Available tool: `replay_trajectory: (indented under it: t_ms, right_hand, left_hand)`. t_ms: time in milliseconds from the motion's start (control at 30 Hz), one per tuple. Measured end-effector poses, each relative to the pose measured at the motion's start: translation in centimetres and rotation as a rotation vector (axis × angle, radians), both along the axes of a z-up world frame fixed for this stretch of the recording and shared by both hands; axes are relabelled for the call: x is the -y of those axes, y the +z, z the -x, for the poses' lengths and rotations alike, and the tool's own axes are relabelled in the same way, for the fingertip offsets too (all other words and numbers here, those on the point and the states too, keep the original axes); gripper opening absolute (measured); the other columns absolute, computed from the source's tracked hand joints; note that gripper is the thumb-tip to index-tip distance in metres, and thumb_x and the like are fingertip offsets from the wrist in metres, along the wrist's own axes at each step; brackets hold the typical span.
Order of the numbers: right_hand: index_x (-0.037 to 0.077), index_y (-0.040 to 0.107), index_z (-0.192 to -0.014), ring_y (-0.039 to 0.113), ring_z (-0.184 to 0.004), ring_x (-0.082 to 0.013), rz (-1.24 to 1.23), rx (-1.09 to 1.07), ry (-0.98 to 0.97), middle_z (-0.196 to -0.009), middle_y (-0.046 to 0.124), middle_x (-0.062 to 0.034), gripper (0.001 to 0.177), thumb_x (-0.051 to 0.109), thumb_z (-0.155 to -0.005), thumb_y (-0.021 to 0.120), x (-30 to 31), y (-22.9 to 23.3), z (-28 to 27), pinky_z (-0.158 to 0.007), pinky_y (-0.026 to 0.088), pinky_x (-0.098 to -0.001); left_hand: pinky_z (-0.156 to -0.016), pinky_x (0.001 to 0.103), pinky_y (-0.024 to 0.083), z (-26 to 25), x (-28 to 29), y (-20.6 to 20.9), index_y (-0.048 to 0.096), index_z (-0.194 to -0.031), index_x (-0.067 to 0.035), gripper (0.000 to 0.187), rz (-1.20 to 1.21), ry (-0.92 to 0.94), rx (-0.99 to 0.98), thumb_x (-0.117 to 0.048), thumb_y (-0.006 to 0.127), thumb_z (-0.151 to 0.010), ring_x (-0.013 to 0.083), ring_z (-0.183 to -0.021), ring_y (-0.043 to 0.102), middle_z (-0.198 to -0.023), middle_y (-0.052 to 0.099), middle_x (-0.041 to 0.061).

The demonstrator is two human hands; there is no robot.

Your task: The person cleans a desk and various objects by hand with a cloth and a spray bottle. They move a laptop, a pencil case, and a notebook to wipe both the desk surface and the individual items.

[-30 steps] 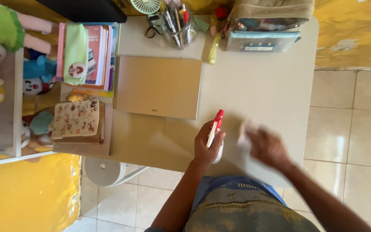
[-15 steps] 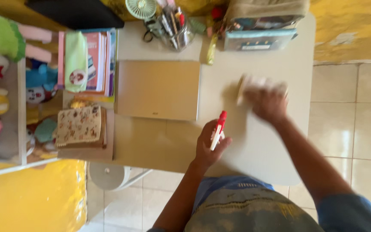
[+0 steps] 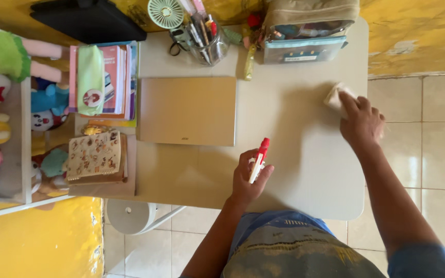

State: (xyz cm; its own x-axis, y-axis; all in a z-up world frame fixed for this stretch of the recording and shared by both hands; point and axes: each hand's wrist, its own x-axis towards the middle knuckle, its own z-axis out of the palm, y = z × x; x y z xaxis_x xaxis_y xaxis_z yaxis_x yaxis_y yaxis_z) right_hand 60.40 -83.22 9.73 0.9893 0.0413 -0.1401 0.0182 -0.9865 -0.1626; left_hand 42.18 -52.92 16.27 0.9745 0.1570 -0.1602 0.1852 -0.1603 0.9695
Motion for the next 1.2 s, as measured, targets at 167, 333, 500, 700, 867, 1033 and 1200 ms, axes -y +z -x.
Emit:
replay_trajectory:
  t_ms: [167, 333, 500, 700, 867, 1033, 1200]
  right_hand:
    - [0.043, 0.053, -0.148, 0.045, -0.135, -0.0416, 0.015, -0.050, 0.002, -0.151, 0.048, -0.0105, 0.064, 0.029, -0.089, 0.073, -6.5, -3.7, -4.1, -0.105, 0.031, -0.0699]
    - [0.053, 0.051, -0.149, 0.054, -0.127, -0.0341, 0.180, -0.140, 0.379, -0.139, 0.056, -0.0093, 0.062, 0.021, -0.097, 0.060, -14.1, -3.9, -1.5, -0.105, 0.041, -0.0598]
    - [0.041, 0.055, -0.144, 0.049, -0.125, -0.0295, 0.150, -0.018, 0.663, -0.138, 0.053, -0.0082, 0.057, 0.021, -0.091, 0.052, -13.0, -1.9, 10.8, -0.097, 0.044, -0.0552]
    - [0.053, 0.040, -0.150, 0.032, -0.146, -0.0269, 0.144, -0.472, 0.516, -0.163, 0.032, -0.0001, 0.074, 0.042, -0.085, 0.073, -4.0, 2.2, 21.9, -0.111, 0.028, -0.0617]
    - [0.054, 0.049, -0.138, 0.042, -0.141, -0.0264, 0.114, -0.202, 0.205, -0.157, 0.044, 0.0044, 0.067, 0.052, -0.076, 0.076, 1.3, 1.0, 22.7, -0.115, 0.036, -0.0533]
    - [0.054, 0.052, -0.138, 0.041, -0.144, -0.0273, 0.076, -0.075, 0.191, -0.153, 0.047, 0.0014, 0.074, 0.052, -0.069, 0.078, 1.3, 0.7, 22.2, -0.114, 0.034, -0.0563]
    - [0.051, 0.054, -0.137, 0.044, -0.142, -0.0264, 0.081, -0.031, 0.301, -0.150, 0.050, 0.0014, 0.065, 0.043, -0.076, 0.076, 0.7, 1.1, 19.0, -0.114, 0.035, -0.0551]
  left_hand:
    - [-0.079, 0.031, 0.058, 1.7, -1.1, 0.7, 0.049, -0.135, -0.005, 0.054, 0.031, 0.026, 0.121, -0.017, 0.079, -0.093, 0.0156, -0.094, 0.068, -0.120, 0.068, 0.011]
    - [-0.081, 0.032, 0.058, 1.9, -1.7, 2.4, 0.052, -0.140, -0.007, 0.057, -0.027, 0.012, -0.012, -0.024, 0.077, -0.092, 0.0197, -0.096, 0.069, -0.121, 0.068, 0.010]
    - [-0.084, 0.035, 0.058, 0.5, -1.7, 3.5, 0.061, -0.137, -0.006, 0.051, -0.123, -0.067, -0.021, -0.031, 0.075, -0.094, 0.0249, -0.103, 0.072, -0.116, 0.070, 0.012]
    - [-0.084, 0.040, 0.058, -2.4, 1.4, 3.0, 0.062, -0.136, -0.010, 0.054, -0.279, -0.335, -0.322, -0.047, 0.064, -0.096, 0.0289, -0.095, 0.073, -0.115, 0.070, 0.015]
    - [-0.081, 0.042, 0.056, -5.4, 5.2, 1.7, 0.070, -0.119, -0.005, 0.051, -0.301, -0.435, -0.419, -0.049, 0.062, -0.094, 0.0325, -0.090, 0.073, -0.099, 0.075, 0.017]
    - [-0.082, 0.044, 0.055, -7.3, 7.5, -0.8, 0.070, -0.113, -0.002, 0.054, -0.387, -0.455, -0.396, -0.053, 0.063, -0.095, 0.0357, -0.093, 0.072, -0.098, 0.074, 0.020]
    - [-0.081, 0.043, 0.056, -7.7, 7.8, -0.8, 0.071, -0.111, -0.003, 0.056, -0.386, -0.452, -0.423, -0.055, 0.061, -0.095, 0.0359, -0.093, 0.072, -0.099, 0.075, 0.020]
